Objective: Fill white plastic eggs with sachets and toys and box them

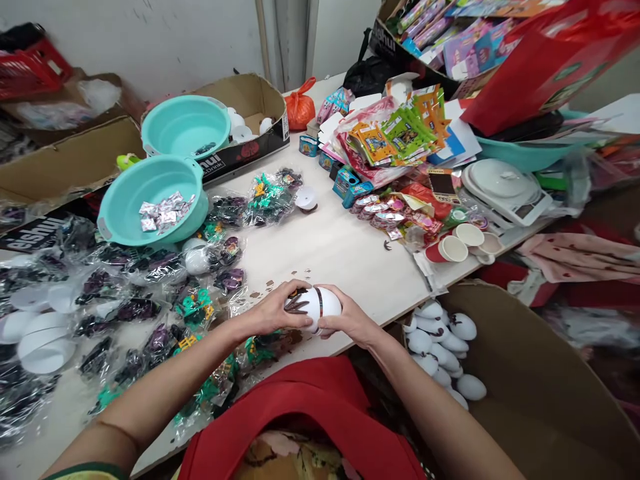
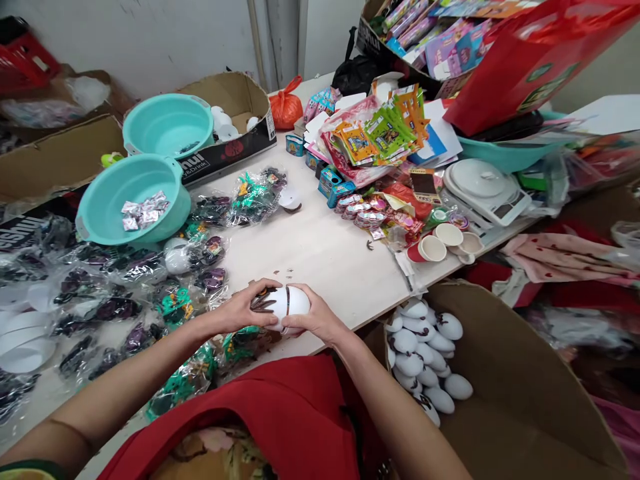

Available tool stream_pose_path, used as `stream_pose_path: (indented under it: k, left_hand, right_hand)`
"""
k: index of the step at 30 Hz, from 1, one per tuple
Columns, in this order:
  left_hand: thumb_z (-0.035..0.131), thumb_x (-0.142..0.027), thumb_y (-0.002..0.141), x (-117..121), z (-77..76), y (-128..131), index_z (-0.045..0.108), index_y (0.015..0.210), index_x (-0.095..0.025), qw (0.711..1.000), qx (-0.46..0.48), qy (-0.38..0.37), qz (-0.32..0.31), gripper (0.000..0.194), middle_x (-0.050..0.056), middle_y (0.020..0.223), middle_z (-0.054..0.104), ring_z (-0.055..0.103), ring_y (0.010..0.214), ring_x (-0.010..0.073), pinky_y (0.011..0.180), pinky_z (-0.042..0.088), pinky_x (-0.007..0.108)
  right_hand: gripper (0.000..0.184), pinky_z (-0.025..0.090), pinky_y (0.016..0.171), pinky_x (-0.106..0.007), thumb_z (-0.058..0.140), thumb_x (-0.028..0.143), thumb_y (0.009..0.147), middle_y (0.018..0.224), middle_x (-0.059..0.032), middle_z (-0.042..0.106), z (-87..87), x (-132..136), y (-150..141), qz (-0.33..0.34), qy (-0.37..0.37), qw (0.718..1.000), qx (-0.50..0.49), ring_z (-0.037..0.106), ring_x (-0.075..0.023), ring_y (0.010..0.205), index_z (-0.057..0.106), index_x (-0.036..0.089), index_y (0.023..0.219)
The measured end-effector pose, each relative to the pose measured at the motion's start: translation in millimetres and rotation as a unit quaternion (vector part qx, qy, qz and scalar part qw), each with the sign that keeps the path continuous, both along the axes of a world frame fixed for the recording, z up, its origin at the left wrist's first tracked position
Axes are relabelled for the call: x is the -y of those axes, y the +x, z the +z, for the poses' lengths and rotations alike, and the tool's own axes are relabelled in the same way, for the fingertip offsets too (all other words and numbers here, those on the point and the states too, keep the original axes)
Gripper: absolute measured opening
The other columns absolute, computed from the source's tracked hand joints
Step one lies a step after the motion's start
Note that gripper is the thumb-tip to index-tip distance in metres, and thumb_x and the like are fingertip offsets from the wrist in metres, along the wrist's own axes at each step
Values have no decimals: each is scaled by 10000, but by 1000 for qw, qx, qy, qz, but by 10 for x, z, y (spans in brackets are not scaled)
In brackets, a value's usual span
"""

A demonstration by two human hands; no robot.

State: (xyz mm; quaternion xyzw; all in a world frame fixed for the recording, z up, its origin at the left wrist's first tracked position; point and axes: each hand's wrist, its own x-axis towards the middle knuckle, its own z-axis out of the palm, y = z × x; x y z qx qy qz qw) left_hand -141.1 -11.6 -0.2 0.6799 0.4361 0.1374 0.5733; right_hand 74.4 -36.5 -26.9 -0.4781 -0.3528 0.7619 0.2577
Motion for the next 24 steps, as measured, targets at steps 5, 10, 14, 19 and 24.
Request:
stream_pose_path:
  k: [5, 10, 14, 19, 24]
  left_hand:
    - [717, -381, 760, -70, 81, -50, 464, 1282, -251, 983, 34, 126, -127, 594, 102, 1297, 419, 425, 1240, 241, 1050, 378, 383]
    - [708, -382, 778, -52, 105, -100, 472, 1264, -247, 970, 71, 163, -166, 557, 131, 1381, 347, 383, 1299, 256, 1067, 371, 385]
    - [717, -378, 771, -56, 108, -88, 485, 1247, -234, 973, 74, 158, -152, 548, 135, 1358, 365, 402, 1276, 260, 1051, 379, 392]
    - [740, -364, 746, -162, 221, -64, 480, 1204, -240, 994, 87, 44, -42, 541, 75, 1193, 483, 500, 1133, 225, 998, 417, 405]
    - [775, -390, 699, -37, 461, 5, 387, 1241, -273, 978, 116, -168, 36, 676, 13, 968, 527, 578, 734, 137, 584, 524, 268]
  right_hand:
    - [736, 567, 479, -285, 808, 381, 623, 1082, -68, 615, 82, -56, 46, 39, -18, 999, -22, 659, -223, 788, 459, 236, 1254]
    - [677, 552, 452, -252, 780, 407, 672, 1113, -77, 609, 113, -76, 46, 71, -19, 996, -48, 680, -223, 774, 467, 246, 1251]
    - [759, 539, 416, -251, 757, 500, 674, 1198, -105, 566, 123, -53, -8, 35, -29, 998, -53, 674, -210, 738, 420, 272, 1315]
    - [1132, 594, 559, -319, 893, 334, 493, 1287, -92, 485, 219, -20, -43, -33, -8, 997, -70, 664, -203, 802, 225, 360, 1407]
    - [1066, 535, 417, -273, 912, 264, 454, 1053, -47, 579, 456, 6, 14, 8, 18, 1000, -14, 630, -164, 623, 290, 312, 1318]
